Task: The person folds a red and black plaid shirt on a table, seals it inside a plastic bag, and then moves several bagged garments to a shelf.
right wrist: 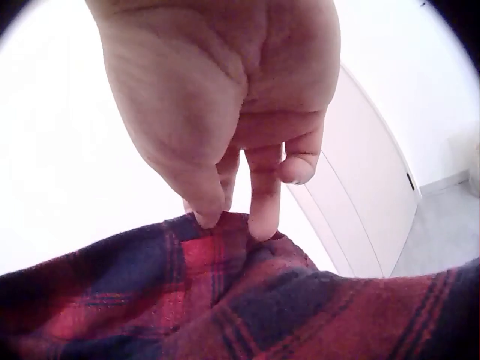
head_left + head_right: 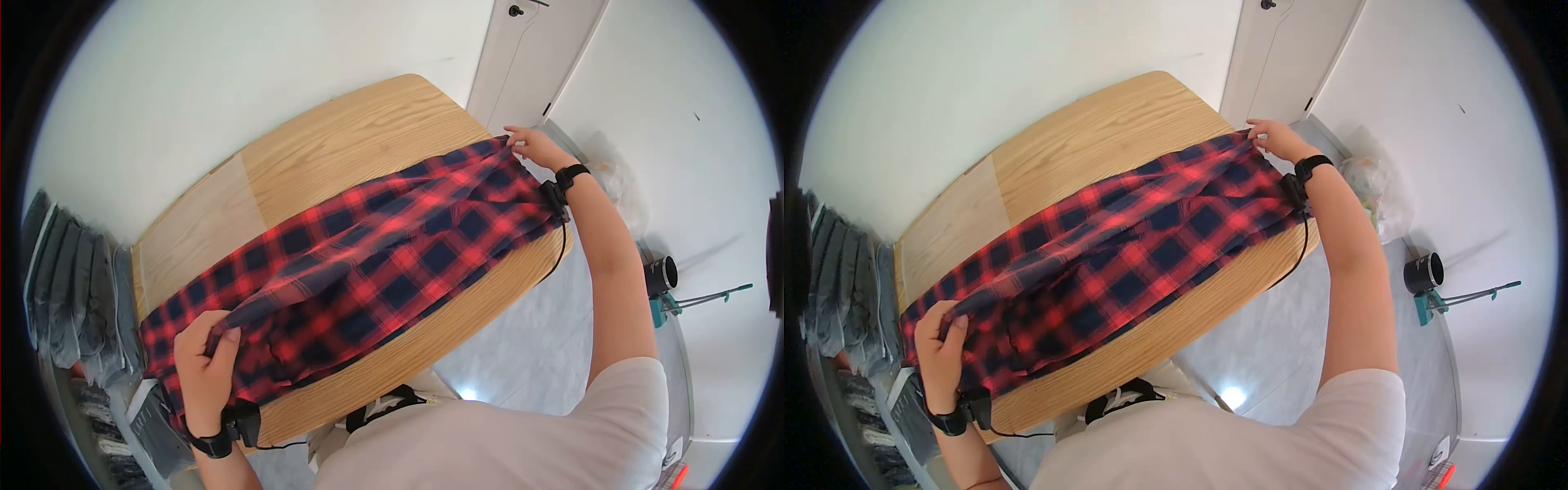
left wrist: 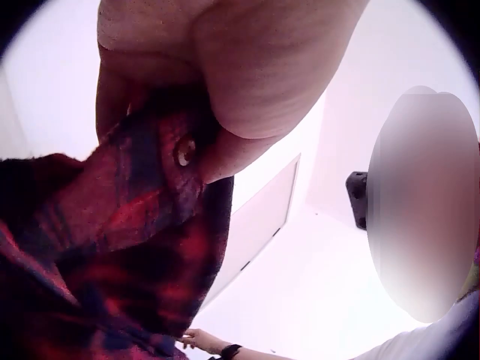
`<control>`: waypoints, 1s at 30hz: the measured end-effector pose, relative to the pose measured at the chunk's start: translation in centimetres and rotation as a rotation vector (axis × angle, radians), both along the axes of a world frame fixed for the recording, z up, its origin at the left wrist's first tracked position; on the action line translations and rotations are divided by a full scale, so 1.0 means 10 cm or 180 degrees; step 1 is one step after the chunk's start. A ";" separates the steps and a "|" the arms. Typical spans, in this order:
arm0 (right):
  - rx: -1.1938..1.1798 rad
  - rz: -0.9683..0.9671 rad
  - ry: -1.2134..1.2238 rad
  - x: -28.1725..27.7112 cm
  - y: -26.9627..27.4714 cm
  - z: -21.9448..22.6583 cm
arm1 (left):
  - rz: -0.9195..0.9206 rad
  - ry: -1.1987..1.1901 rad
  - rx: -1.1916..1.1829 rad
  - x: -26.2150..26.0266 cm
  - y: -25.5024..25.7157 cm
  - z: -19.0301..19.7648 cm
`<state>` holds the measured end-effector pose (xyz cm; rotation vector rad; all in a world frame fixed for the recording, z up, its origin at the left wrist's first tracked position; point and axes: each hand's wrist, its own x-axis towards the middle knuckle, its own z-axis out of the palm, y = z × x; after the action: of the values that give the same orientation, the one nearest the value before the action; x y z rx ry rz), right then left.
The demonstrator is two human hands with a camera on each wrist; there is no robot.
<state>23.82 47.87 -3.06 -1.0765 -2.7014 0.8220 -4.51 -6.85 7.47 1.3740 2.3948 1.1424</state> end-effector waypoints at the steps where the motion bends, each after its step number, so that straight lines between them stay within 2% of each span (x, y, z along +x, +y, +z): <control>1: 0.0002 -0.0003 -0.0005 0.00 0.03 0.00 | 0.0130 -0.0255 0.0136 -0.02 -0.04 0.00; 3: -0.0519 0.0008 0.0772 -0.02 0.10 0.02 | 0.0253 -0.1060 0.0263 -0.12 -0.14 0.04; 4: -0.0527 0.0008 0.0756 -0.02 0.14 0.02 | 0.0258 -0.1075 0.0255 -0.17 -0.15 0.04; 6: -0.0698 -0.0056 0.0247 -0.04 0.20 0.05 | 0.0450 -0.2093 0.0706 -0.26 -0.17 0.02; 10: -0.0432 -0.0033 0.0022 -0.18 0.16 0.02 | 0.0602 -0.2537 0.1146 -0.51 0.02 -0.16; 11: -0.0426 -0.0054 0.0065 -0.22 0.14 0.00 | 0.0967 -0.2371 0.1058 -0.64 0.18 -0.18; 12: -0.0420 -0.0074 0.0110 -0.24 0.13 -0.01 | 0.0968 -0.2375 0.1064 -0.80 0.23 -0.32; 13: -0.0417 -0.0069 0.0106 -0.25 0.13 -0.01 | 0.0874 -0.2255 0.0833 -1.01 0.25 -0.53; 15: -0.0752 -0.0491 -0.0044 -0.29 0.14 -0.01 | 0.0797 -0.2139 0.0602 -1.21 0.24 -0.75; 17: -0.0770 -0.0479 -0.0054 -0.30 0.18 -0.06 | 0.0566 -0.2401 -0.0727 -1.27 0.21 -0.88; 18: -0.0786 -0.0482 -0.0062 -0.28 0.21 -0.09 | 0.0565 -0.2413 -0.0738 -1.25 0.21 -0.93; 20: -0.0889 -0.0400 0.0084 -0.25 0.29 -0.14 | 0.0339 -0.2710 0.0575 -1.18 0.24 -1.02; 22: -0.0988 -0.0293 0.0226 -0.25 0.30 -0.16 | 0.0215 -0.2522 0.0709 -1.21 0.25 -1.00; 25: -0.0994 -0.0353 -0.0140 -0.25 0.23 -0.12 | 0.0336 -0.2429 0.0531 -1.26 0.21 -0.99; 27: 0.0200 -0.0422 -0.0152 -0.23 0.14 -0.04 | 0.0739 -0.0435 0.0181 -1.13 0.21 -0.94; 28: 0.0160 -0.0385 -0.0156 -0.25 0.01 0.02 | 0.0922 0.0557 -0.0039 -1.03 0.19 -0.90; 29: 0.0661 -0.0210 -0.0145 -0.29 -0.14 0.14 | 0.0443 0.1299 -0.0228 -0.91 0.20 -0.74; 30: 0.1151 -0.0009 -0.0117 -0.33 -0.33 0.26 | 0.0116 0.1199 -0.0533 -0.80 0.22 -0.65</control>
<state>20.50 44.62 -0.47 -1.0167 -2.7296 0.2942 -12.55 -4.67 0.96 1.6125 2.7023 0.7182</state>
